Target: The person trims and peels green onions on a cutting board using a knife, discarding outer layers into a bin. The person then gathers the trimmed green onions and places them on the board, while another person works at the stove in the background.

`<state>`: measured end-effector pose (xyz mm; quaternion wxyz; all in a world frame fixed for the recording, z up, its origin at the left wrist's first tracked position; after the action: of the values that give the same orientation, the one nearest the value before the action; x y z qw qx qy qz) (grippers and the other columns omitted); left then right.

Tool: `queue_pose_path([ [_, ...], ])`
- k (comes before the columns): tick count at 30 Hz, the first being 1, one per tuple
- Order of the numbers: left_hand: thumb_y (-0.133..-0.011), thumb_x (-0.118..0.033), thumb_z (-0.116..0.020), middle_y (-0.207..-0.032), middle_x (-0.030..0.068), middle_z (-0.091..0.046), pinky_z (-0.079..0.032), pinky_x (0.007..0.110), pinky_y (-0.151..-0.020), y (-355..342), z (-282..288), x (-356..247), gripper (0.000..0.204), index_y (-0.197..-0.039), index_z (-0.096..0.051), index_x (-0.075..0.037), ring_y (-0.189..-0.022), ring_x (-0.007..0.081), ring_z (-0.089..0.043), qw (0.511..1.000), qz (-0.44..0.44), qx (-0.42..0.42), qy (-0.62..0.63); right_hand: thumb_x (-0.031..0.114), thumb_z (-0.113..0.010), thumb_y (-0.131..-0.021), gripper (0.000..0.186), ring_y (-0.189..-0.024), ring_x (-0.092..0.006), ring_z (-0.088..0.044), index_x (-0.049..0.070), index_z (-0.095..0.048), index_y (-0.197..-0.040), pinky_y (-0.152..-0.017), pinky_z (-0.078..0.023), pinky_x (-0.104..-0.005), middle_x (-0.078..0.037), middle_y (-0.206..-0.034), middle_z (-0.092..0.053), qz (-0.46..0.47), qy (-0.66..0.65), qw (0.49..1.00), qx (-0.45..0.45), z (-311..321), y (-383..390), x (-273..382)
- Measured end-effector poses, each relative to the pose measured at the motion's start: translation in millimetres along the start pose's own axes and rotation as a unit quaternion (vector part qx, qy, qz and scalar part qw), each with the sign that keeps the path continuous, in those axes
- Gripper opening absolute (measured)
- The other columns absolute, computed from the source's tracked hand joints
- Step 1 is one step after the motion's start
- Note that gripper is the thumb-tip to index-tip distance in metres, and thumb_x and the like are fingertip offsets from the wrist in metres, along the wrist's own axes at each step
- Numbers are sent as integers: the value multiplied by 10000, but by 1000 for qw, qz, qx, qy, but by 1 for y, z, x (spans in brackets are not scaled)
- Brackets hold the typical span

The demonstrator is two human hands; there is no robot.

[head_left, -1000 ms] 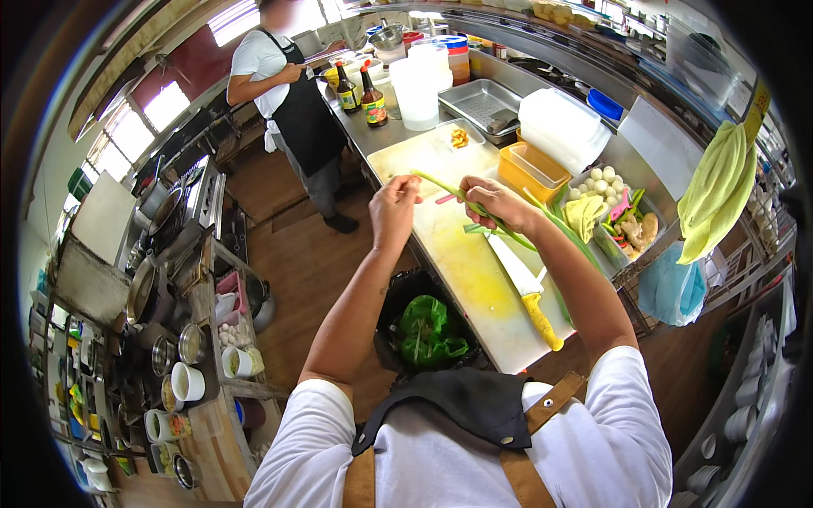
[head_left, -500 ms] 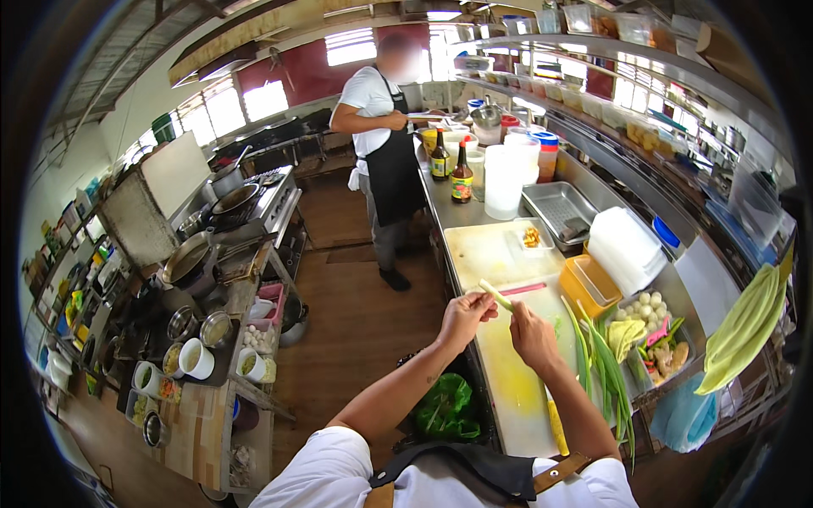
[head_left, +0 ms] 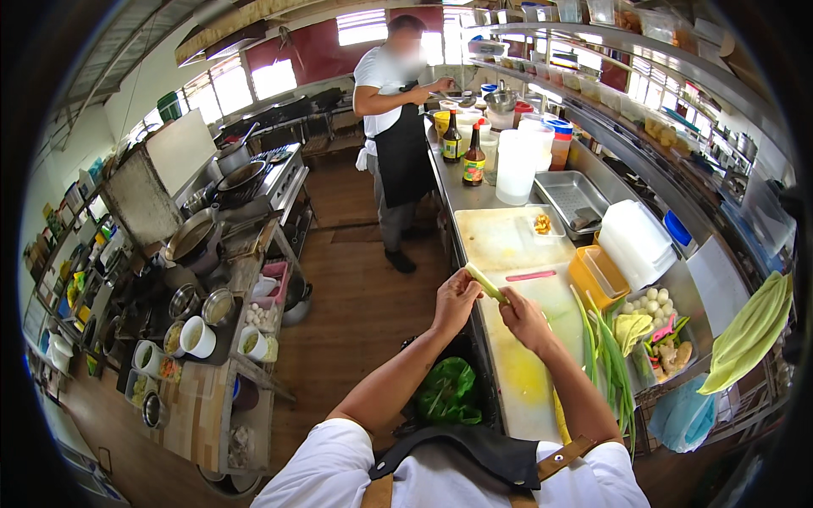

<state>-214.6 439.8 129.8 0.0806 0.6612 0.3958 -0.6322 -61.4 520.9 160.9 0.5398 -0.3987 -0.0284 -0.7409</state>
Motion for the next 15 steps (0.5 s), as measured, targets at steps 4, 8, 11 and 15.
queue_pose_path([
  [4,-841,-36,-665,-714,83,-515,-424,309,-552,11,11,-16,108,-845,-559,-24,-599,146,-534,968,-134,-34,-211,125,-498,-941,198,-578,-218,-562,56,-625,-1076,-554,-434,-389,-115,-651,-566,-86,-90,988,97,11,-4,2],
  [8,-840,-17,-644,-702,135,-530,-450,371,-567,17,27,-4,99,-815,-549,-30,-611,292,-557,914,-203,-47,-349,145,-499,-965,196,-587,-82,-529,66,-638,-1080,-523,-428,-295,-9,-679,-567,-170,-233,947,141,30,13,-39],
  [11,-902,-142,-609,-752,158,-583,-475,444,-617,29,85,42,160,-782,-570,-44,-702,359,-605,882,-105,-25,-459,177,-470,-986,206,-567,-74,-506,51,-620,-1051,-508,-412,-257,0,-682,-548,-172,-178,968,50,77,12,8],
  [15,-946,-314,-594,-778,149,-605,-503,475,-711,72,115,96,337,-754,-646,-42,-761,372,-627,799,-55,146,-581,212,-439,-985,222,-561,-97,-479,42,-547,-1079,-556,-410,-245,-31,-702,-534,-106,-262,959,-24,126,10,23],
])
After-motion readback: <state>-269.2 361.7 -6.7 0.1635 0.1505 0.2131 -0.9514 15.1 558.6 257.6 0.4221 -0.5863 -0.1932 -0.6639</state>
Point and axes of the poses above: each hand's wrist, its own y-axis away from the middle knuckle, its own z-axis out of the back of the hand, x = y × z, the point moved 3 cm from there along -y, towards the middle knuckle
